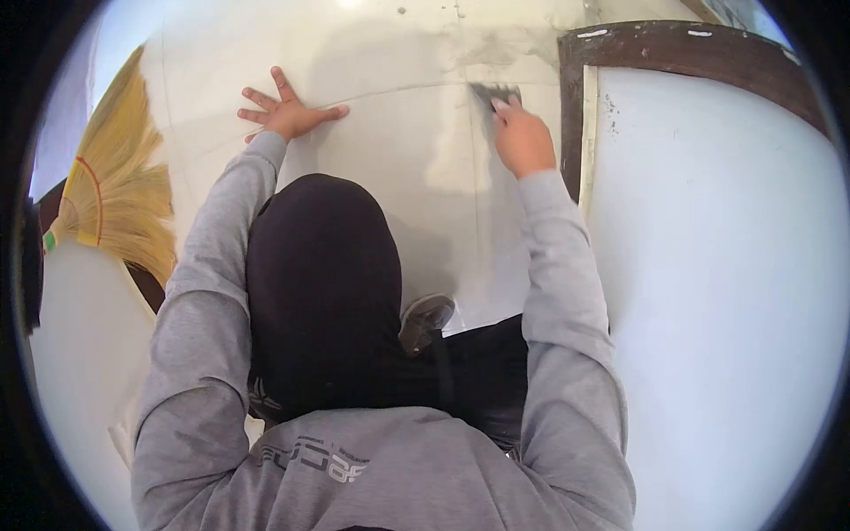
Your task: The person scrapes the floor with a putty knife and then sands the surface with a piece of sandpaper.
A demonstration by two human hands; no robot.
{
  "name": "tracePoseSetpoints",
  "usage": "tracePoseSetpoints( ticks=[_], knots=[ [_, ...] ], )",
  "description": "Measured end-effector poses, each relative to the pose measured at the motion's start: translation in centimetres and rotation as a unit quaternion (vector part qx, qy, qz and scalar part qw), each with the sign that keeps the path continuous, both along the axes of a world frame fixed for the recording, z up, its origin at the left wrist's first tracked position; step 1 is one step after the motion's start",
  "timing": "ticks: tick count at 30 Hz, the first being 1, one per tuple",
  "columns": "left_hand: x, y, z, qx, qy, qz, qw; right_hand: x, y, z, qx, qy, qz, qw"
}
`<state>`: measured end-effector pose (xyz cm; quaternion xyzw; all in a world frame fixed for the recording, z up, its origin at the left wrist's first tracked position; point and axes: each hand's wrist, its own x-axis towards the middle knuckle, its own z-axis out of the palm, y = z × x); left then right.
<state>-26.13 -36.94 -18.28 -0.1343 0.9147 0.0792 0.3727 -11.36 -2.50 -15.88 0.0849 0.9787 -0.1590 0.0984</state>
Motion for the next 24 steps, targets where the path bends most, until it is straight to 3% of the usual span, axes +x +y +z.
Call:
tracePoseSetpoints(
  ticks=[2,7,12,18,20,24],
  knots=[
    [0.1,-0.2,-0.2,0.004,0.006,-0.002,1.0,3.6,-0.6,2.6,-0.007,-0.079,-0.048,0.996],
    [0.0,-0.3,-0.4,-0.003,0.005,-0.004,1.0,10.0,-3.3,1.6,0.034,-0.101,-0.078,0.991],
    [0.1,-0.1,-0.2,0.001,0.011,-0.001,1.0,4.9,-3.1,-0.6,0.061,-0.032,-0.088,0.994],
    [0.3,-0.8,-1.3,0.015,0.038,-0.016,0.999,5.2,-6.0,1.2,0.064,-0.171,-0.1,0.978],
    [0.6,-0.6,-1.2,0.009,0.023,-0.015,1.0,3.5,-5.7,1.7,0.01,-0.226,-0.137,0.964],
    [0.1,-0.3,-0.8,0.009,0.017,0.001,1.0,5.8,-7.2,0.3,0.064,-0.175,-0.137,0.973]
  ],
)
